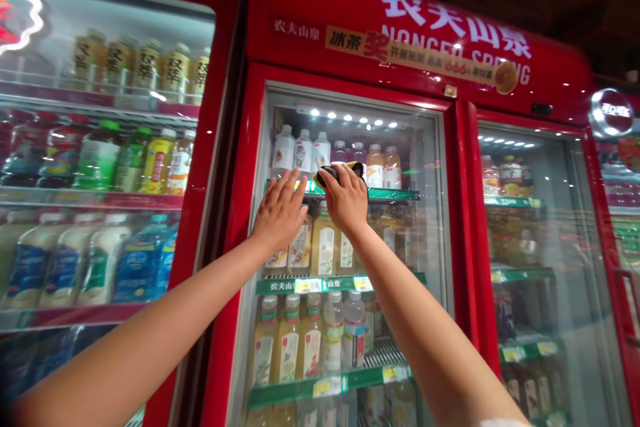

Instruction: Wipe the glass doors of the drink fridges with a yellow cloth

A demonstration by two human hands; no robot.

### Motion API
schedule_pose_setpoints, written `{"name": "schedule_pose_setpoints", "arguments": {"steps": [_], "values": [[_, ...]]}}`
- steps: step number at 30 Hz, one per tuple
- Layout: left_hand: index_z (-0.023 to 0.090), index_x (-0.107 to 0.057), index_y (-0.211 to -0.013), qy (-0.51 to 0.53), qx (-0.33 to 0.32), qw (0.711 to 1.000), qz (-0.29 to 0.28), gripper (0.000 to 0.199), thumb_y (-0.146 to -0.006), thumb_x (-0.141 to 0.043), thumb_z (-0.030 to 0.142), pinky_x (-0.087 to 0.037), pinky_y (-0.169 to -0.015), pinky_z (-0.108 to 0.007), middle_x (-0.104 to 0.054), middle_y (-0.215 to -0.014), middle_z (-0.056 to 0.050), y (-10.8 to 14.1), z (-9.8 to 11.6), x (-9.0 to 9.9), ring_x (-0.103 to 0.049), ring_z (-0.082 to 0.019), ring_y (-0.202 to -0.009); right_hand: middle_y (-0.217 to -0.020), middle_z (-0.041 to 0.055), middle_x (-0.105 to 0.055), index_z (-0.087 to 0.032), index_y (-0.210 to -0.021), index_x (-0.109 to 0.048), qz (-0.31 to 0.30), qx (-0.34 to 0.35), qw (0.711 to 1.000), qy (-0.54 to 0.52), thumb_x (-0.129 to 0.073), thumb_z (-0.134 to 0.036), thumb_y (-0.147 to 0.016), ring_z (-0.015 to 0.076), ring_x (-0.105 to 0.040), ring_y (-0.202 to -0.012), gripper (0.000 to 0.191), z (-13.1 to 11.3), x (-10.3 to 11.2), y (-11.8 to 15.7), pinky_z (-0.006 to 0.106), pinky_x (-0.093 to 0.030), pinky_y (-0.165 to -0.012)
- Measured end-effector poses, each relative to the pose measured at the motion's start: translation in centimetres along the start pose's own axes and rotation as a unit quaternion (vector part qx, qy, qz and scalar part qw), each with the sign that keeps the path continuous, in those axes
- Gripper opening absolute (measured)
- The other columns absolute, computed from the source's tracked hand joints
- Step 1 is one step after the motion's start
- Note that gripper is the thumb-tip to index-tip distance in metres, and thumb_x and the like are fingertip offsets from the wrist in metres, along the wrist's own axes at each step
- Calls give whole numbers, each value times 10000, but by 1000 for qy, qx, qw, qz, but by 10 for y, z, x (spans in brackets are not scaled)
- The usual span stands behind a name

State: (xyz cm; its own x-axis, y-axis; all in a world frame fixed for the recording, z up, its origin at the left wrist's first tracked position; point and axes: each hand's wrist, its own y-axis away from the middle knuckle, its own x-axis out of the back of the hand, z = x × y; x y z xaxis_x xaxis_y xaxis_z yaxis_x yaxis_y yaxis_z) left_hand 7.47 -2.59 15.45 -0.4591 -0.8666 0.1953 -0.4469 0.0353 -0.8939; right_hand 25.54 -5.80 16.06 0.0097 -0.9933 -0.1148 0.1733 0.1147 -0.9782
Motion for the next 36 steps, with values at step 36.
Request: {"name": "schedule_pose_setpoints", "arguments": {"steps": [36], "values": [[209,-8,-1668,38,-32,999,7,813,-998,-466,252,-61,-1333,-519,-138,-1738,-88,-19,76,-44,-97,-240,-1614,-1437,84,-602,-334,-1393,-609,-3,-70,996,51,-484,-295,-1038,272,-502,-1328,378,83,23,82,413,-403,-1035]]}}
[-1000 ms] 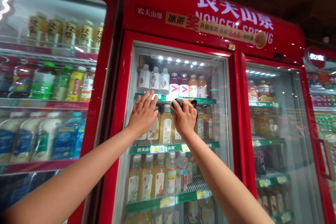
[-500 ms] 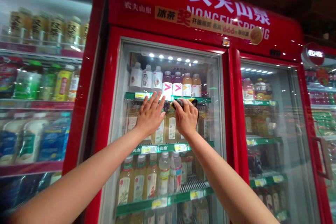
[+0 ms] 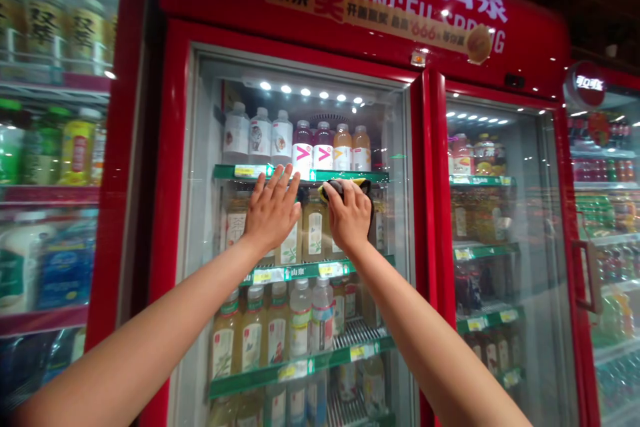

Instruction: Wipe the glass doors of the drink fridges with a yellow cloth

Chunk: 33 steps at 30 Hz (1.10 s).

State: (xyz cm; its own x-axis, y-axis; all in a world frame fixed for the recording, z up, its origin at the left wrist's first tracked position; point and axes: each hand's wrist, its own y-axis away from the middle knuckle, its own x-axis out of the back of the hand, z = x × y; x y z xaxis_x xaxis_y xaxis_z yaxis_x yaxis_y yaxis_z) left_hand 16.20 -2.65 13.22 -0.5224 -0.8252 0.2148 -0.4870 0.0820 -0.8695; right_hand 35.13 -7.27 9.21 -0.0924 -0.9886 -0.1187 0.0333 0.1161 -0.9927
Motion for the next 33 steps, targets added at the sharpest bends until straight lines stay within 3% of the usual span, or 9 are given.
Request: {"name": "schedule_pose_setpoints", "arguments": {"steps": [3,6,9,13,16,20,23,27,33], "values": [[207,8,-1668,-2,1,1000,5,819,-997,-462,226,-95,-1338,-485,-143,-1736,-87,-1,3,-2,-103,-227,-1613,-1453,74,-595,-328,-1400,-607,-15,19,1000,2,-476,-300,-1047,268,-491,-1347,378,12,0,-26,403,-397,-1051],[218,32,-1666,-3,-4,1000,9,828,-1005,-466,236,-127,-1335,-477,-142,-1736,-87,1,9,-5,-107,-221,-1611,-1471,75,-582,-306,-1407,-599,-9,-11,1000,1,-461,-291,-1051,271,-490,-1350,383,38,1,-40,415,-403,-1054],[212,32,-1664,-3,-15,1000,8,823,-1016,-473,269,-135,-1333,-478,-157,-1733,-99,3,19,-9,-108,-225,-1609,-1465,88,-581,-292,-1403,-599,5,-50,999,0,-460,-280,-1045,272,-492,-1345,384,55,4,-21,428,-407,-1052],[207,10,-1664,3,-34,999,0,811,-1016,-475,267,-124,-1335,-469,-176,-1730,-98,-3,35,-12,-105,-218,-1608,-1461,100,-580,-310,-1392,-613,-6,-52,999,1,-478,-283,-1038,283,-490,-1347,381,55,8,5,443,-407,-1050],[196,-16,-1664,6,-50,999,-2,793,-1019,-471,269,-118,-1335,-471,-176,-1731,-95,-14,49,-16,-104,-227,-1607,-1469,79,-580,-327,-1398,-614,-35,-13,999,-6,-486,-272,-1038,271,-487,-1362,386,62,11,-10,425,-411,-1071],[195,-17,-1665,9,-61,998,6,809,-1011,-487,272,-97,-1334,-491,-156,-1732,-97,-27,63,-24,-86,-235,-1609,-1500,83,-562,-295,-1423,-599,-41,-9,999,-8,-485,-249,-1036,253,-479,-1393,406,91,14,-33,403,-414,-1112],[197,1,-1665,9,-54,998,10,843,-997,-508,272,-105,-1331,-502,-145,-1731,-102,-28,68,-29,-85,-232,-1610,-1495,121,-561,-245,-1425,-602,-18,-37,999,-7,-499,-213,-1019,258,-480,-1398,420,106,15,-17,406,-420,-1127],[203,-6,-1667,3,-47,999,11,817,-1005,-482,259,-99,-1330,-506,-179,-1726,-98,-26,74,-34,-109,-225,-1608,-1489,92,-576,-276,-1403,-623,-10,-26,999,-16,-486,-215,-1030,253,-470,-1415,403,103,15,7,419,-414,-1151],[233,-1,-1667,6,-46,999,21,840,-988,-496,242,-97,-1332,-519,-194,-1720,-75,-30,80,-42,-156,-235,-1604,-1530,63,-548,-294,-1425,-603,-41,16,999,-30,-448,-228,-1049,242,-438,-1455,412,117,15,-33,413,-406,-1178]]}}
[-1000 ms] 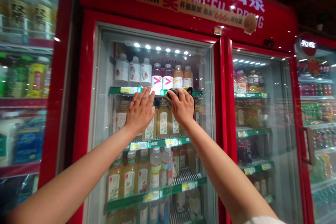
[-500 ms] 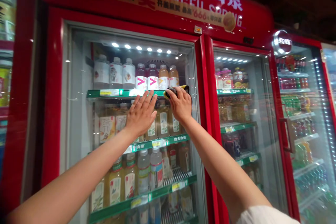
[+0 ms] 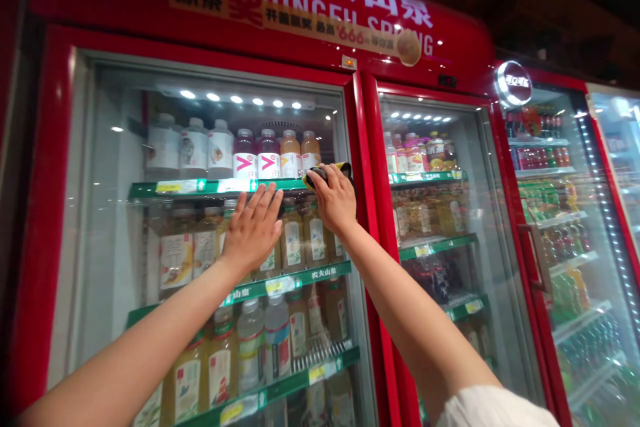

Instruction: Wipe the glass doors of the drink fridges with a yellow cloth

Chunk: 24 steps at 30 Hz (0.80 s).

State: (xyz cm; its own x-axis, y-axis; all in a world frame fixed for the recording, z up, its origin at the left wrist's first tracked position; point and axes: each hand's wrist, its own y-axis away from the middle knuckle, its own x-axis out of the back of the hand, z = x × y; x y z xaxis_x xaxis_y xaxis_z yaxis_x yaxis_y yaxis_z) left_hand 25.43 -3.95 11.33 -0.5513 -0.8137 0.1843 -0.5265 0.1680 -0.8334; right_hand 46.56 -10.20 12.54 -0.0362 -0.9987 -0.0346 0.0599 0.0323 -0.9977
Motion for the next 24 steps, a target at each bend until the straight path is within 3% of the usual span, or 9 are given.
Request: {"name": "schedule_pose_setpoints", "arguments": {"steps": [2,8,16,22,24], "values": [[240,15,-1664,-1,-4,1000,-1,846,-986,-492,242,-109,-1331,-520,-198,-1718,-75,0,-1,-1,-176,-239,-1600,-1551,78,-525,-284,-1441,-589,5,-16,1000,9,-452,-232,-1047,262,-425,-1467,420,10,0,2,434,-410,-1175],[242,34,-1660,-2,-3,1000,3,845,-983,-472,239,-138,-1319,-558,-185,-1715,-84,0,-1,-4,-189,-262,-1595,-1523,95,-539,-300,-1449,-573,19,-59,998,29,-474,-193,-1025,284,-442,-1455,448,20,-4,55,482,-420,-1176],[231,-38,-1670,9,-6,1000,6,781,-999,-438,245,-119,-1325,-553,-187,-1719,-84,0,-1,-6,-147,-247,-1601,-1563,126,-475,-253,-1477,-539,12,-99,995,27,-433,-140,-1008,305,-373,-1501,493,23,-5,9,522,-420,-1185],[227,-75,-1671,25,-5,1000,-6,779,-986,-445,251,-99,-1328,-555,-188,-1724,-88,-2,-2,-6,-107,-245,-1606,-1577,130,-463,-257,-1484,-543,-16,-109,994,16,-451,-151,-1007,305,-349,-1513,498,10,4,71,500,-392,-1213],[231,-74,-1671,26,-4,1000,-2,794,-977,-459,246,-107,-1325,-564,-199,-1723,-92,-2,-2,-7,-121,-255,-1607,-1575,123,-465,-257,-1478,-550,-26,-118,993,15,-450,-152,-1013,296,-350,-1514,488,7,6,75,477,-390,-1216]]}}
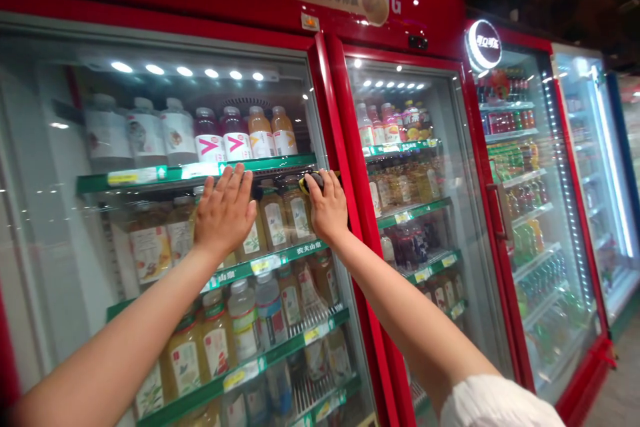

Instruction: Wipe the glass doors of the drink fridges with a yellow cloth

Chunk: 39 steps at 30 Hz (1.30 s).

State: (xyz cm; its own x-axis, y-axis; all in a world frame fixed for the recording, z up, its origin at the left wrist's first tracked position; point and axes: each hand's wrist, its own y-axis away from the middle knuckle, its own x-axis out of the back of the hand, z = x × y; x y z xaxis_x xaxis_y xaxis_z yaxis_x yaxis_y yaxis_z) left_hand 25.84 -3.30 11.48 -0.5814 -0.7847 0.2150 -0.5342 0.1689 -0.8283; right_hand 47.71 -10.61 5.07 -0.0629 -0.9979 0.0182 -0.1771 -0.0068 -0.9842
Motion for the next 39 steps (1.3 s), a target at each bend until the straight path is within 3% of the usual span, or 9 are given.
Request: {"name": "schedule_pose_setpoints", "arguments": {"steps": [5,8,15,17,24,27,31,35,39], "values": [[216,-120,-1667,2,-1,1000,11,770,-980,-466,243,-129,-1317,-573,-229,-1716,-108,0,1,-1,-164,-277,-1602,-1555,119,-482,-242,-1468,-556,18,-39,999,-9,-413,-165,-1035,285,-364,-1501,463,-6,-3,-49,460,-385,-1217],[198,-139,-1664,2,1,1000,7,738,-997,-448,253,-119,-1318,-566,-230,-1714,-115,-1,1,-1,-163,-279,-1602,-1564,123,-469,-249,-1482,-535,41,-46,998,-13,-412,-167,-1034,293,-346,-1512,472,-8,-7,-52,488,-394,-1207],[222,-103,-1668,18,-15,999,-30,735,-1012,-432,251,-43,-1330,-530,-168,-1727,-73,5,-2,3,-63,-228,-1612,-1552,130,-484,-254,-1425,-589,36,7,999,-2,-464,-166,-1019,309,-327,-1535,433,4,-11,78,489,-413,-1185],[252,-69,-1669,15,-27,999,-38,755,-1010,-438,243,-9,-1331,-526,-154,-1731,-45,15,-2,7,-42,-207,-1611,-1533,128,-508,-262,-1399,-611,32,16,999,-10,-478,-152,-1010,301,-342,-1529,426,7,-11,92,490,-409,-1184],[255,48,-1661,-13,-7,999,-41,841,-1011,-485,267,32,-1336,-483,-121,-1735,-34,50,0,15,-17,-187,-1611,-1539,126,-510,-291,-1427,-602,75,-31,995,-50,-476,-275,-1041,315,-372,-1498,406,-24,-22,15,554,-369,-1196],[256,64,-1658,-14,2,999,-48,843,-1015,-482,268,26,-1337,-488,-116,-1735,-34,56,2,15,-29,-193,-1612,-1552,90,-514,-323,-1431,-607,43,51,997,-46,-493,-275,-1040,297,-367,-1508,410,-31,-18,22,533,-348,-1221],[254,69,-1657,-21,4,999,-48,834,-1027,-475,291,19,-1334,-508,-140,-1732,-43,66,1,18,-44,-201,-1613,-1521,50,-560,-356,-1404,-630,-10,186,981,-51,-529,-249,-1028,254,-418,-1485,404,-8,-4,55,474,-361,-1230],[249,89,-1652,-35,10,998,-51,850,-1029,-484,313,11,-1332,-503,-134,-1733,-49,79,-3,26,-27,-198,-1613,-1498,79,-577,-315,-1387,-648,32,98,993,-64,-498,-247,-1037,275,-438,-1471,387,-2,-6,36,491,-408,-1194],[239,114,-1645,-47,19,997,-62,846,-1035,-468,308,20,-1329,-502,-115,-1738,-47,84,-3,29,-15,-198,-1613,-1522,84,-552,-318,-1419,-620,70,52,993,-75,-488,-271,-1044,293,-400,-1493,401,-46,-22,11,522,-393,-1197]]}}
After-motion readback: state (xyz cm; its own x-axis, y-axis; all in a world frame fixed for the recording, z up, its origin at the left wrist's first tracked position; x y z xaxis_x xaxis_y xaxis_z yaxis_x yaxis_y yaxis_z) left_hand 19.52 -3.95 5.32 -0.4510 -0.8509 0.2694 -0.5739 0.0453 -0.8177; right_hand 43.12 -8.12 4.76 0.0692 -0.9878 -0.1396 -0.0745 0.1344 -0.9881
